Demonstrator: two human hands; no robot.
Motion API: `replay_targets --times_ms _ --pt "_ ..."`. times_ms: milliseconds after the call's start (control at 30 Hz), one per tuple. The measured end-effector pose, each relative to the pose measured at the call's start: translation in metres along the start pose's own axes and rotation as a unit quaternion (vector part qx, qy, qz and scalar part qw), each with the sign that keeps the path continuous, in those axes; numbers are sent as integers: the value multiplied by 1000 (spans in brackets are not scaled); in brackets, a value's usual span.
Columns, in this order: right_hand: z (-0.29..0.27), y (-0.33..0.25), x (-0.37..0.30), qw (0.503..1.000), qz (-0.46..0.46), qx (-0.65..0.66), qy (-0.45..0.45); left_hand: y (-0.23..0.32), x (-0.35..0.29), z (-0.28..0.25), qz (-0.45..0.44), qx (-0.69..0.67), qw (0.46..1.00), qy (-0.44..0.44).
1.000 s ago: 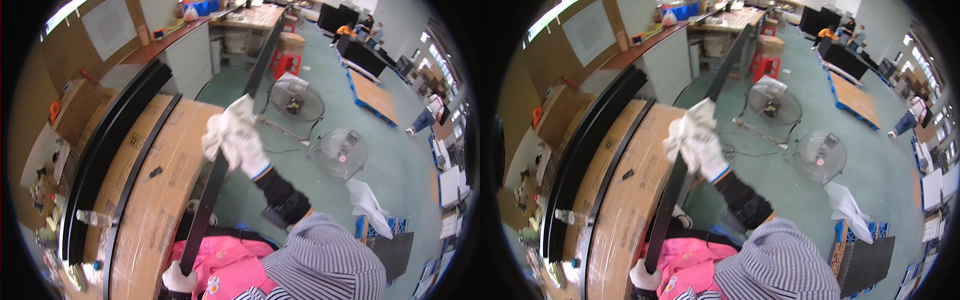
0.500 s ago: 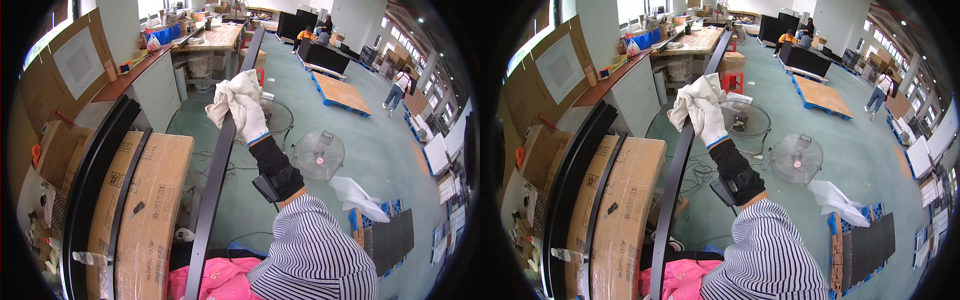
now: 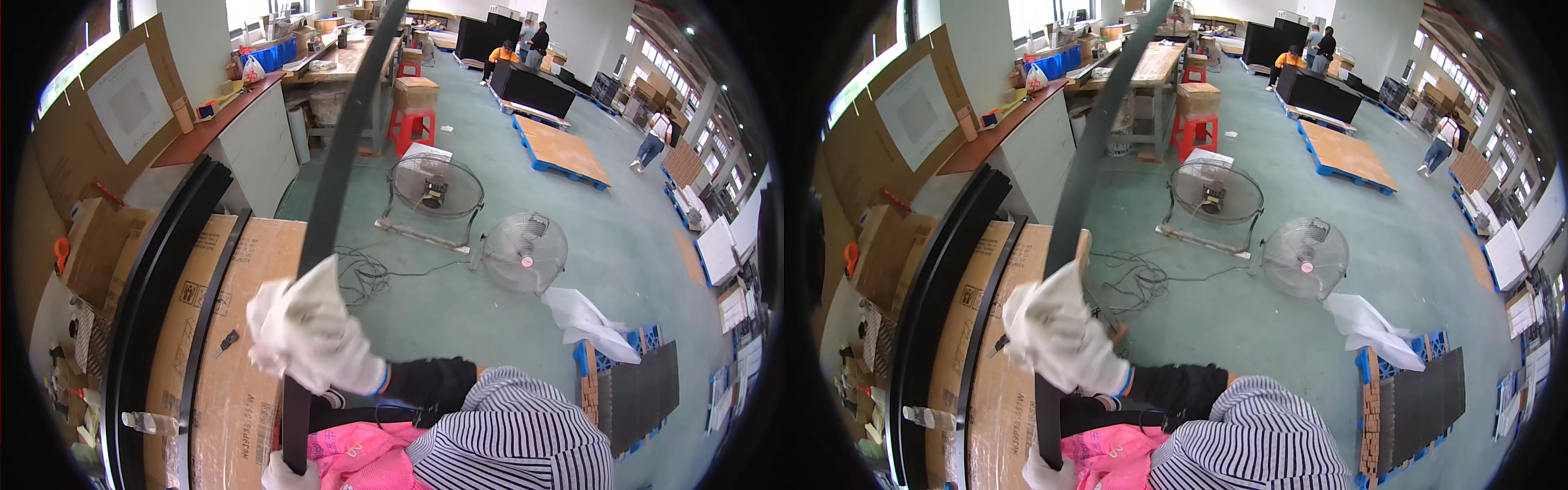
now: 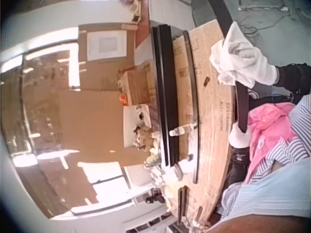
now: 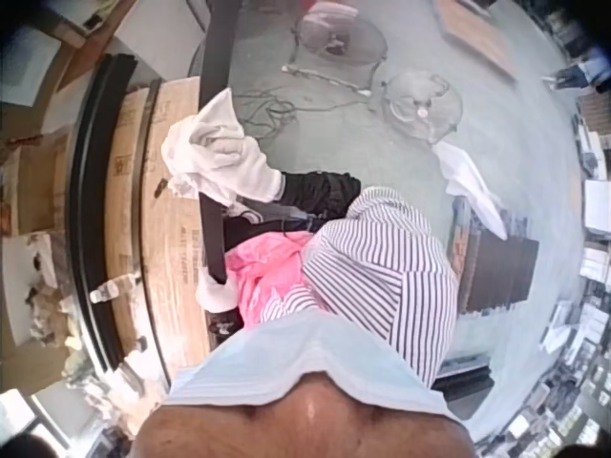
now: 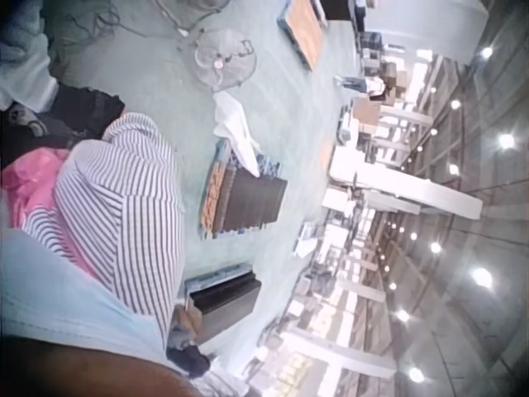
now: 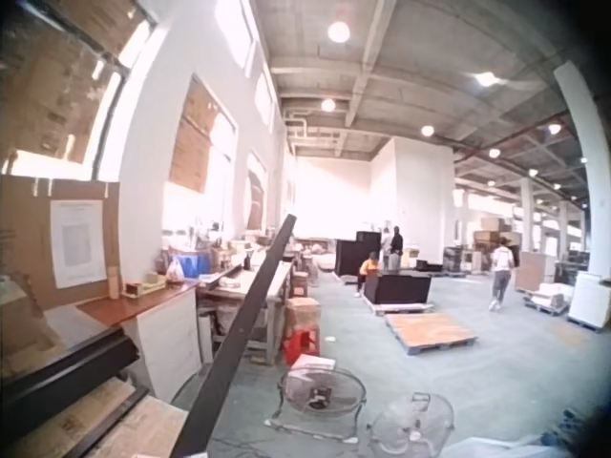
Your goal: The recorder is wiping down black structural furniture components with a cloth before or after assembly.
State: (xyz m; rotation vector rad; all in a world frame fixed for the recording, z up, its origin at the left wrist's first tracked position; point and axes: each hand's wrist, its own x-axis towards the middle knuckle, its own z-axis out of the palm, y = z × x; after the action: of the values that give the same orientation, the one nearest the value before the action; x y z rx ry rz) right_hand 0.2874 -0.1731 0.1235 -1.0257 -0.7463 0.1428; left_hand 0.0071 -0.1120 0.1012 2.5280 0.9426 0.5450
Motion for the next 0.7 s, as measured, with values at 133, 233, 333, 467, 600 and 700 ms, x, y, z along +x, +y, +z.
replay_targets --times_ms 133,233,333,467,600,700 --pt "-85 -53 138 973 -31 203 104 -67 -69 -27 -11 72 996 -47" --pt "-168 -106 241 988 -42 130 73 -125 -139 -55 -121 95 976 -153" --pt "-236 -164 304 989 -19 130 68 -171 -206 -56 -4 184 983 -10" --pt "-262 -174 328 993 -17 119 8 -171 -226 -65 -7 197 980 6" --pt "-272 -144 327 988 -8 141 69 -182 -236 -38 -45 203 978 32" --pt "-255 -91 295 990 29 113 85 -165 -212 -41 -44 96 994 -18"
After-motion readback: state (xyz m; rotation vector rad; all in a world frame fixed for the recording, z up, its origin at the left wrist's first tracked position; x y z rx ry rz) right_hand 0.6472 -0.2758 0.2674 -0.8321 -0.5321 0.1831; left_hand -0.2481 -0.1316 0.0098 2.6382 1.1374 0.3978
